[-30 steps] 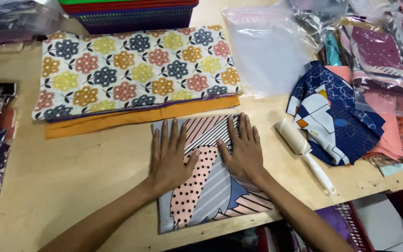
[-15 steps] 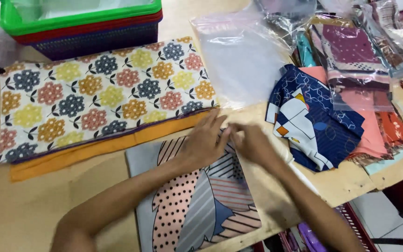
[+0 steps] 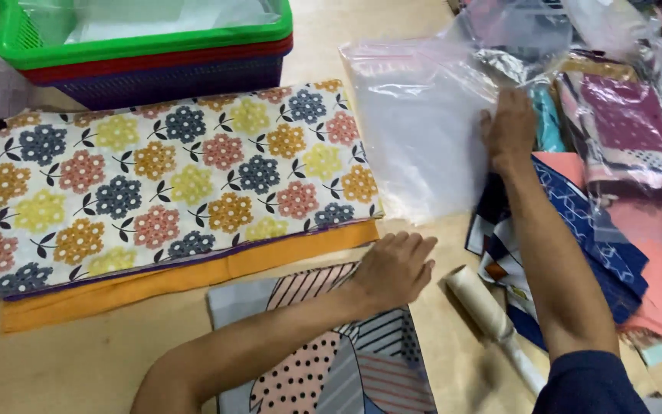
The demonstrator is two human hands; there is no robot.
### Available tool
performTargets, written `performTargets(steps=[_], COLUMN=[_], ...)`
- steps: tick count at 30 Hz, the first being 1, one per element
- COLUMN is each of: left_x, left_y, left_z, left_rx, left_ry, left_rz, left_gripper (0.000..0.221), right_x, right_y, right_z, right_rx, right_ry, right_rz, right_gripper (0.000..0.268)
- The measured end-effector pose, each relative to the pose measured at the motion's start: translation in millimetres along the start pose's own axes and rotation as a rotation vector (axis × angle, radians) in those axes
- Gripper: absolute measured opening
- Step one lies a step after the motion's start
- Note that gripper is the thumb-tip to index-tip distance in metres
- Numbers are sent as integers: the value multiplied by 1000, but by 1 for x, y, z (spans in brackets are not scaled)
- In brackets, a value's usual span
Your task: Using a lint roller to clean a piece of fabric, folding it neatly, and placing it into a plastic bag.
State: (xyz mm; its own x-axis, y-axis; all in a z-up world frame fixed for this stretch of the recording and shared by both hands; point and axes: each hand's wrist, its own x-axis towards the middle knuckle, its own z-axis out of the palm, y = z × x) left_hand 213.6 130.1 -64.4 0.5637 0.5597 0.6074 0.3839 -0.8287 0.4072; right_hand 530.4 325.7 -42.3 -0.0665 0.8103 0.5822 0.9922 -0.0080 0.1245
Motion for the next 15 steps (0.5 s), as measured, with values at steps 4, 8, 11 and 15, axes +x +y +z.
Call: performTargets(steps=[4, 8, 11, 15], left_x=[2, 0, -2, 10], left_y=[2, 2, 1, 10], left_z=[0, 1, 8, -27], left_rx=[15, 21, 52, 9], left_ry=[-16, -12, 0, -116], left_rz=[10, 36, 38, -30], left_gripper=[38, 39, 39, 29], right_x=[15, 15, 20, 29], right_y=[21, 60, 29, -37], right_z=[38, 105, 64, -41], right_rx=[-163, -497, -472, -160], right_ry=[-101, 192, 275, 218], right_rz=[45, -100, -97, -106], right_gripper=[56, 11, 10, 20])
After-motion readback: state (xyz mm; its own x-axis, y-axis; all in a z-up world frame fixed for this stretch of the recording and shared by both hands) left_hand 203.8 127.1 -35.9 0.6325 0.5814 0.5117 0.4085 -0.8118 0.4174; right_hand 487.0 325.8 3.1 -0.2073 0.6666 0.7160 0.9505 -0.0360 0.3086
